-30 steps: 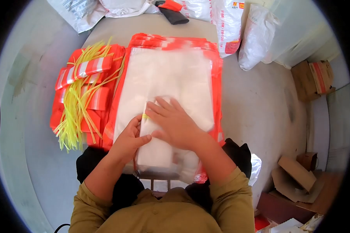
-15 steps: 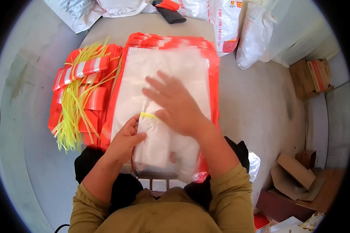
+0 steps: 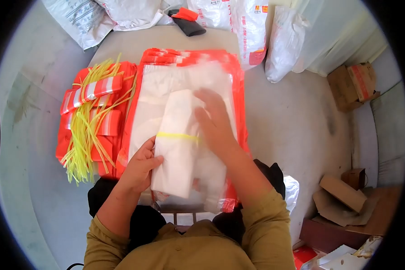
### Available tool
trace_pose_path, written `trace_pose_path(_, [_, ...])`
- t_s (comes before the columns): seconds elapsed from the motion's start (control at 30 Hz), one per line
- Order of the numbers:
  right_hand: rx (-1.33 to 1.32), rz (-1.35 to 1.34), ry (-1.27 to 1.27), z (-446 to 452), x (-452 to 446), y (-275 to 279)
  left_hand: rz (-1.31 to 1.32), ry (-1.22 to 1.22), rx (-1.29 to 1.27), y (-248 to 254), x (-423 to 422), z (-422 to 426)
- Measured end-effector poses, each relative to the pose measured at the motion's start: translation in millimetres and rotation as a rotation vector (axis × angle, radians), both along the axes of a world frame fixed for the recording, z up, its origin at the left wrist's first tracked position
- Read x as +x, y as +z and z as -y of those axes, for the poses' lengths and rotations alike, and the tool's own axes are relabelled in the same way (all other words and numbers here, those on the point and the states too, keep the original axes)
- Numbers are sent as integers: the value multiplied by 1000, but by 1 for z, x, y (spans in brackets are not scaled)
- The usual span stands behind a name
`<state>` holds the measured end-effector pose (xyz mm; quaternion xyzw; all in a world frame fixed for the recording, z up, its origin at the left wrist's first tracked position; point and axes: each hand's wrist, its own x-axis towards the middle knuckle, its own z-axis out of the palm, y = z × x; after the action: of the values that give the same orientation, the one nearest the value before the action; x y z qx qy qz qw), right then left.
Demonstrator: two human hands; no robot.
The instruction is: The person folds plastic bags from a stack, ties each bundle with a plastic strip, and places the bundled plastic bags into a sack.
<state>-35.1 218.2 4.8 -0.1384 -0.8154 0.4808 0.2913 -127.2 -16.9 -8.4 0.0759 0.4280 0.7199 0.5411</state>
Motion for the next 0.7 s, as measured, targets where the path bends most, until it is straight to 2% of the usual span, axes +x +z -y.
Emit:
trace_pose_path(0.1, [-395, 219, -78, 4, 36, 1, 40, 37, 72, 6, 4, -4])
trace_pose_path(0.2, [-744, 323, -54, 38, 68, 8, 25, 47, 79, 3, 16, -12])
trace_pose_path(0.3, [-853, 159, 13, 65, 89, -10, -132, -115, -59, -5, 31, -13])
trace_pose_path(0.4, [-879, 106, -14, 65, 107, -18, -395, -246, -91, 0, 37, -12])
trace_pose_path(0.5, [-922, 69, -67, 50, 135, 1, -783, -211, -25, -10, 28, -4])
trace_pose_path(0.53, [-941, 53, -86, 39, 149, 9, -1298, -171, -65, -9, 18, -3])
trace_pose_path(0.63, [-889, -151, -149, 2, 208, 15, -1968, -4, -193, 6, 13, -15])
trace_pose_path(0.7, [-839, -279, -182, -20, 254, 17, -1958, -122, -337, 0, 12, -21])
